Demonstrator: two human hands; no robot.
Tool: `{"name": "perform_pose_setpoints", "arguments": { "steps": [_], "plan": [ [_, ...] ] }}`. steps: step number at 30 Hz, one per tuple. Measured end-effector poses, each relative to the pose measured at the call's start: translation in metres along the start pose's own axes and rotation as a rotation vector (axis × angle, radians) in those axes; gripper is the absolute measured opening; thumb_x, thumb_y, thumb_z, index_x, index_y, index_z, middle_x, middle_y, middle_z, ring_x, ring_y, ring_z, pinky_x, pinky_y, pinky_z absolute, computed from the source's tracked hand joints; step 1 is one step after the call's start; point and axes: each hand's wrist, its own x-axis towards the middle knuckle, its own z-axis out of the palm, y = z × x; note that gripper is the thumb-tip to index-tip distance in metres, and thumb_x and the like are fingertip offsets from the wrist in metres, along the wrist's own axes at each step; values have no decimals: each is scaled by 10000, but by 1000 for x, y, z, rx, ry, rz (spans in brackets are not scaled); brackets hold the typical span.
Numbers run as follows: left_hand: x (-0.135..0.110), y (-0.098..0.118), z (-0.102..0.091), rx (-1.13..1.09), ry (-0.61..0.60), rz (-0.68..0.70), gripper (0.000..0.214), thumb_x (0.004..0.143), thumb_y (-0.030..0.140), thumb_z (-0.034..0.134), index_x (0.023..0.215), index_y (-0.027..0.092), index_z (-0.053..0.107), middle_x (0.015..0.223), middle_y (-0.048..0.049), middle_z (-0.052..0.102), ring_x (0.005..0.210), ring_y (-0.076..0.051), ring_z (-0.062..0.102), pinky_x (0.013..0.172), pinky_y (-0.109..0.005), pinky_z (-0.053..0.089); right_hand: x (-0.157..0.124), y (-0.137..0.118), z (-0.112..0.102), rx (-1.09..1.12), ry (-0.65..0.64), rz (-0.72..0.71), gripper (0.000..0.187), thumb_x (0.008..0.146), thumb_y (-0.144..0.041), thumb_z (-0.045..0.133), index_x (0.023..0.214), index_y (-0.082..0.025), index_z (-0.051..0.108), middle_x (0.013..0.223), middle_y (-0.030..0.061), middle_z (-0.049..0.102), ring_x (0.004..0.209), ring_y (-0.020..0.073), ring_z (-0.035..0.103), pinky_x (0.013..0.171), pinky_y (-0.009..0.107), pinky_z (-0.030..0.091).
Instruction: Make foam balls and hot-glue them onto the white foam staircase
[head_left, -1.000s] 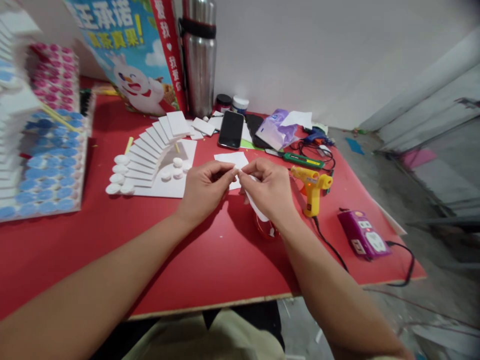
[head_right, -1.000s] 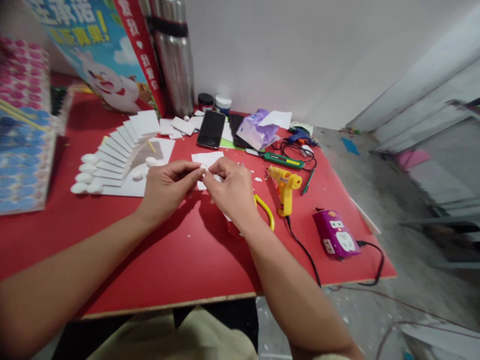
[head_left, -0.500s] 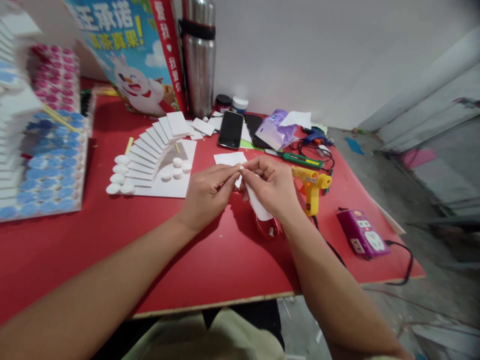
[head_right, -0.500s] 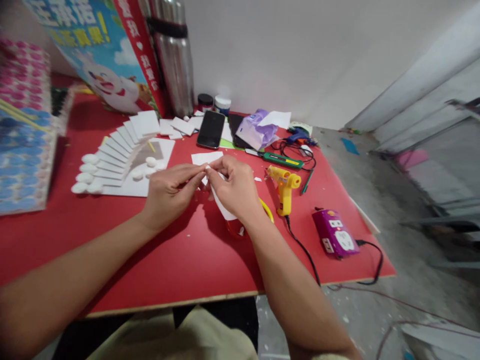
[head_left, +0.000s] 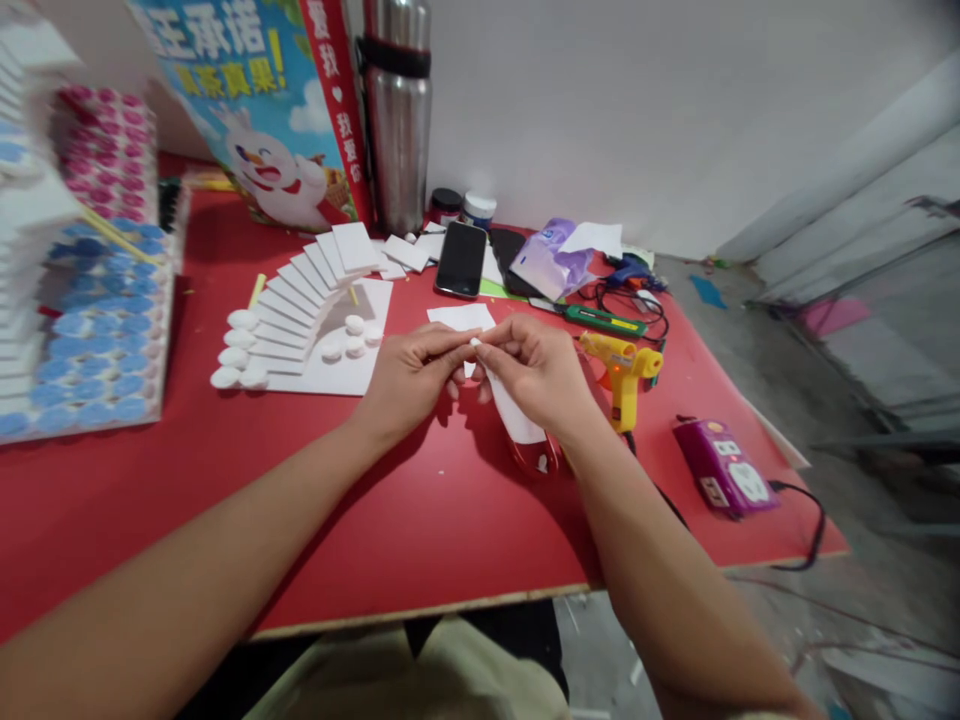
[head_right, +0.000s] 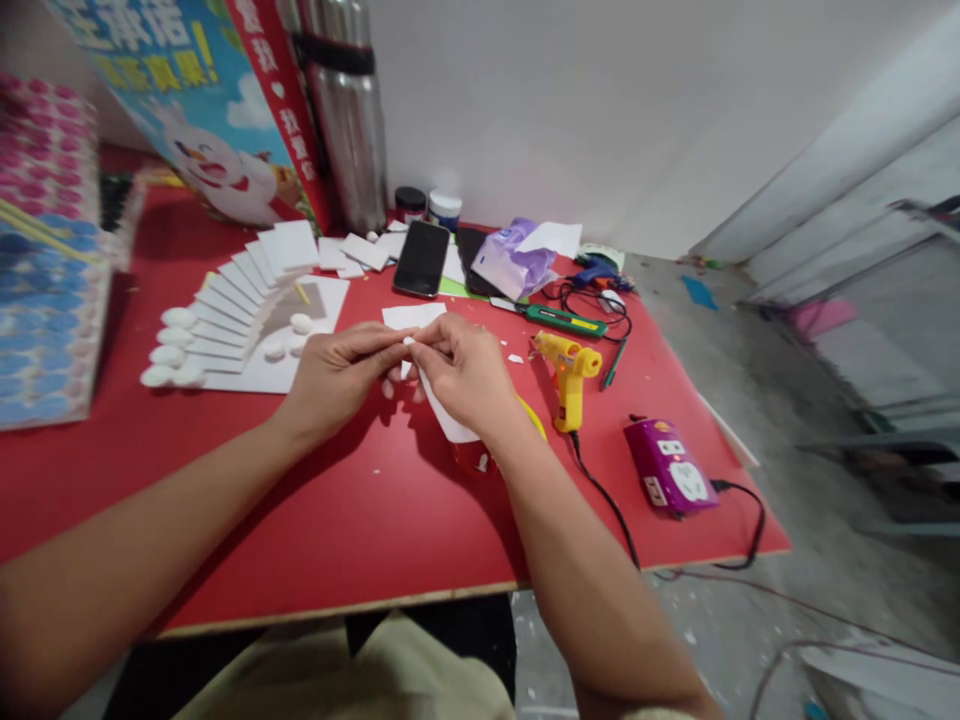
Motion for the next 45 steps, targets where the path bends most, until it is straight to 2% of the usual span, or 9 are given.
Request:
{"name": "perform_pose_setpoints", "arguments": {
  "steps": [8, 19, 26, 28, 31, 34, 37, 41, 45],
  "plan": [
    [2, 4, -3, 14, 38, -57, 123, 841, 249, 756, 905, 167, 821, 758, -25, 713, 553, -107, 637, 542, -225, 543, 0, -8, -2, 38, 2, 141, 190, 857, -324, 720, 820, -192, 589, 688, 7, 705, 488, 151, 672, 441, 254, 528],
    [6, 10, -11, -89, -40, -140, 167, 771, 265, 824, 900, 158, 823, 686, -23, 738, 526, -131, 657, 578, -256, 550, -6, -11, -5, -169, -21, -81, 120, 907, -286, 658, 830, -215, 598, 691, -8, 693, 533, 147, 673, 504, 261, 499],
    [6, 9, -10, -9, -24, -123, 131, 792, 269, 791, 848, 153, 813, 657, -24, 722, 523, -137, 652, 564, -260, 546, -5, -4, -1, -280, 44, -76, 127, 892, -285, 656, 803, -212, 602, 678, 8, 689, 592, 161, 668, 540, 262, 492],
    [6, 8, -9, 19, -7, -107, 112, 796, 250, 779, 838, 151, 808, 657, -19, 717, 512, -120, 628, 550, -245, 529, -4, -4, -1, -188, 27, -18, 148, 882, -301, 681, 798, -213, 597, 683, 14, 697, 599, 172, 681, 546, 270, 512],
    [7, 7, -10, 32, -18, -106, 129, 809, 260, 768, 874, 156, 809, 635, -10, 698, 510, -108, 592, 534, -233, 497, 0, -7, -7, 140, -74, 174, 212, 904, -388, 691, 818, -208, 617, 724, 43, 731, 633, 202, 717, 608, 322, 585],
    [10, 7, -14, 16, -8, -93, 150, 813, 280, 769, 905, 168, 811, 626, -4, 677, 523, -106, 558, 530, -235, 469, 5, -11, -14, 486, -210, 416, 354, 968, -542, 579, 913, -198, 646, 787, 85, 759, 682, 235, 742, 686, 403, 633],
    [11, 9, -17, 24, 1, -67, 132, 799, 273, 781, 880, 174, 811, 702, -21, 707, 571, -116, 572, 556, -248, 477, 7, -11, -14, 665, -361, 591, 470, 1021, -576, 440, 983, -161, 656, 845, 120, 766, 746, 243, 757, 785, 447, 643],
    [11, 11, -17, 37, -51, -26, 116, 803, 272, 783, 868, 180, 810, 807, -38, 740, 625, -120, 611, 615, -258, 505, 7, -10, -12, 743, -392, 631, 398, 1064, -428, 405, 957, -139, 657, 800, 81, 733, 677, 191, 718, 772, 415, 653],
    [10, 9, -17, 39, -69, -13, 139, 825, 295, 770, 888, 177, 807, 781, -35, 721, 620, -120, 602, 616, -264, 499, 6, -9, -14, 788, -393, 594, 247, 1042, -361, 504, 1006, -163, 649, 747, 3, 656, 565, 119, 591, 682, 365, 661]
  ]
}}
